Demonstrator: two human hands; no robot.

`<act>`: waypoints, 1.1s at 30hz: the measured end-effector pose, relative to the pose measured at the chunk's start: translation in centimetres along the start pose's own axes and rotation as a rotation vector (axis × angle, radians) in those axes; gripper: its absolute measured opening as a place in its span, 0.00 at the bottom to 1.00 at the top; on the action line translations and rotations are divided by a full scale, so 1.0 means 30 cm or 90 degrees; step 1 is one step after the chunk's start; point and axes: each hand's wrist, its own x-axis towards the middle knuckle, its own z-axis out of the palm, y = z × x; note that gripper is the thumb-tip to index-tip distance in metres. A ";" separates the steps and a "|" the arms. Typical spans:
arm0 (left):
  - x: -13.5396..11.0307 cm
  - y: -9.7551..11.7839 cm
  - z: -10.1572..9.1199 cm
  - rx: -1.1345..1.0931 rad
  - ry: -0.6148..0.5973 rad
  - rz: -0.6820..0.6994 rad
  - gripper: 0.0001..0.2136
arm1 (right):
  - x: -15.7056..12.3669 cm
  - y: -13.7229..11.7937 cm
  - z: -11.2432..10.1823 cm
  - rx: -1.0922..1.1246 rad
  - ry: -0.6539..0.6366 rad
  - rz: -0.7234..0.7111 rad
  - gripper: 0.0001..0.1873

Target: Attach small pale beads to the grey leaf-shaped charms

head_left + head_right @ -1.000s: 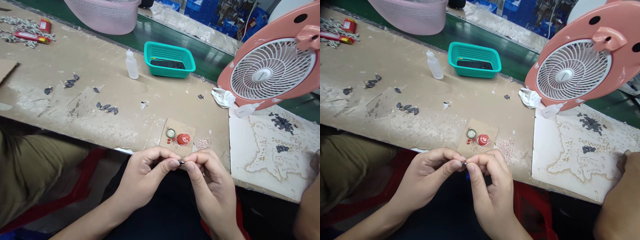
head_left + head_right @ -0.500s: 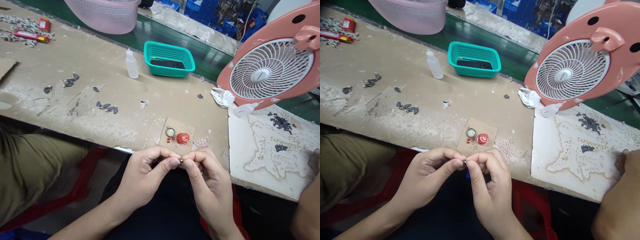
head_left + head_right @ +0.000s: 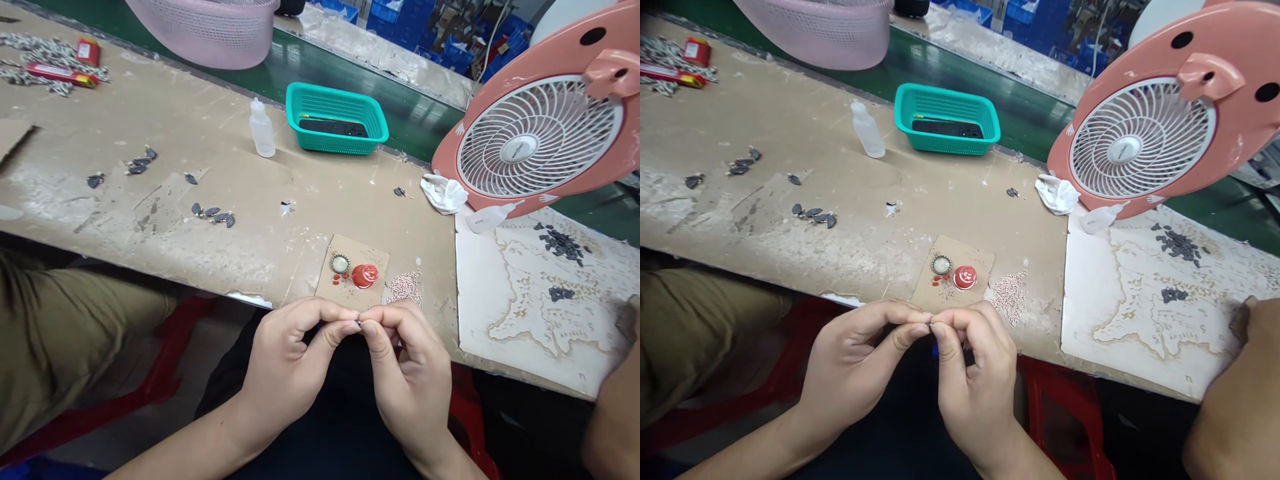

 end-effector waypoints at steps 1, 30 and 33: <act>0.000 -0.003 -0.001 0.006 -0.006 0.013 0.07 | 0.000 0.003 -0.001 0.008 0.002 -0.001 0.06; 0.008 -0.019 -0.020 0.118 -0.045 0.156 0.05 | -0.028 0.029 -0.026 0.056 0.026 0.000 0.10; 0.009 -0.022 -0.022 0.108 -0.056 0.159 0.05 | -0.020 0.027 -0.030 0.047 0.020 -0.001 0.08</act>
